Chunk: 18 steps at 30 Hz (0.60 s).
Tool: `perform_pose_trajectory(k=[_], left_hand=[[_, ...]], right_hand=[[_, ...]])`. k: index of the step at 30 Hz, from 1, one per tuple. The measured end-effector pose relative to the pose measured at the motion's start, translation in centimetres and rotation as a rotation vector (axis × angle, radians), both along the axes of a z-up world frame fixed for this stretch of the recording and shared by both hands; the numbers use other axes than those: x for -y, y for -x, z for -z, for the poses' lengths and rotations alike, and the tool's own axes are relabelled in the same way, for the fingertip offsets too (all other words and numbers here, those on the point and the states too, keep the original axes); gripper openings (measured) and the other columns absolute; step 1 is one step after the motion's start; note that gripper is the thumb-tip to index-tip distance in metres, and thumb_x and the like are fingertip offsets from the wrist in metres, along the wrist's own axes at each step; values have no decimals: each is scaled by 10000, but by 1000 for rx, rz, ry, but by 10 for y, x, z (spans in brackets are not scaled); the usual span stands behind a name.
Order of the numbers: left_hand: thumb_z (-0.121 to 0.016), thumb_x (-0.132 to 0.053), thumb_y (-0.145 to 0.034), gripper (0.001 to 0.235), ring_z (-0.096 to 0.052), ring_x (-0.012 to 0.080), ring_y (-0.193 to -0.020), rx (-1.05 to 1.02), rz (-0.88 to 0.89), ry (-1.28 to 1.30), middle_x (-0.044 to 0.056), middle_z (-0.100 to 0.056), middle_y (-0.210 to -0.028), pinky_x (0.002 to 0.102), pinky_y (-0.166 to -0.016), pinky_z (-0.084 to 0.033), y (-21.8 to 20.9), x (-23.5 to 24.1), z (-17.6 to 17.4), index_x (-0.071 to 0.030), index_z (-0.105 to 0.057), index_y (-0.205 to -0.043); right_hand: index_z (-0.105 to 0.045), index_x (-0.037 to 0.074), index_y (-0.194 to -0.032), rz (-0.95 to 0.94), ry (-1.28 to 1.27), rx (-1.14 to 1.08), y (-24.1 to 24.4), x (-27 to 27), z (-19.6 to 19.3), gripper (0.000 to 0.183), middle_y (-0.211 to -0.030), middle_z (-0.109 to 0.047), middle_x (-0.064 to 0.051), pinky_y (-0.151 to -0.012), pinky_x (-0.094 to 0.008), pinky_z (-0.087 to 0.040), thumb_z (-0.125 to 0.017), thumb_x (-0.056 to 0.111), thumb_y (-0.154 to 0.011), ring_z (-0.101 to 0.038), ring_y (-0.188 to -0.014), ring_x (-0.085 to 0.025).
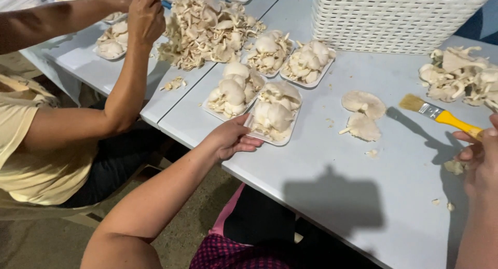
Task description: The person uses a small brush to clean oyster mushrooms one by one, removing debris and placing the cleaned pieces into a white styrofoam container. Another person works alongside at the same table, also cleaning mushrooms.
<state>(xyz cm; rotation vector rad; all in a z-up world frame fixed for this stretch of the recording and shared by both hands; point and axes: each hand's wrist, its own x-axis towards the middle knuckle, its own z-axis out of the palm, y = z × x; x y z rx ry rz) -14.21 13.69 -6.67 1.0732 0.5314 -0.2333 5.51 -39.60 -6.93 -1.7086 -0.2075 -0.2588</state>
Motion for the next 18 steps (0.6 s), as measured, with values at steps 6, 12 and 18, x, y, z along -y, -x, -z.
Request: perform_pose_trajectory(k=[6,12,18], left_hand=[[-415,8,-1018,727,-769,279,-842,-86,-14,-121,334,-715,-1190,316,-658,-657,-2,-2,-23,-220,-164,-1661],[-415,33,-1023,685,-768,266,-781,-90,-42,-168,355,-719,-1163,301,-630,-661,-6,-15,-25,-170,-228,-1650],[-411,-5,-1026,703,-768,263,-797,-113,35,-215,288,-755,-968,332,-696,-662,-8,-26,-23,-207,-190,-1662]], right_hand=[[-395,187,-1645,-40,16,5,11,-7,-8,386,-1182,-662,-118,-696,-173,-413,-367,326,-1286,-524,-747,-21],[-423,78,-1650,0,25,53,27,-21,-23,435,-1122,-621,-134,-692,-218,-437,-389,281,-1267,-584,-835,-95],[-423,54,-1645,-28,-6,57,34,-25,-31,469,-1113,-665,-218,-675,-217,-480,-454,299,-1247,-520,-685,-105]])
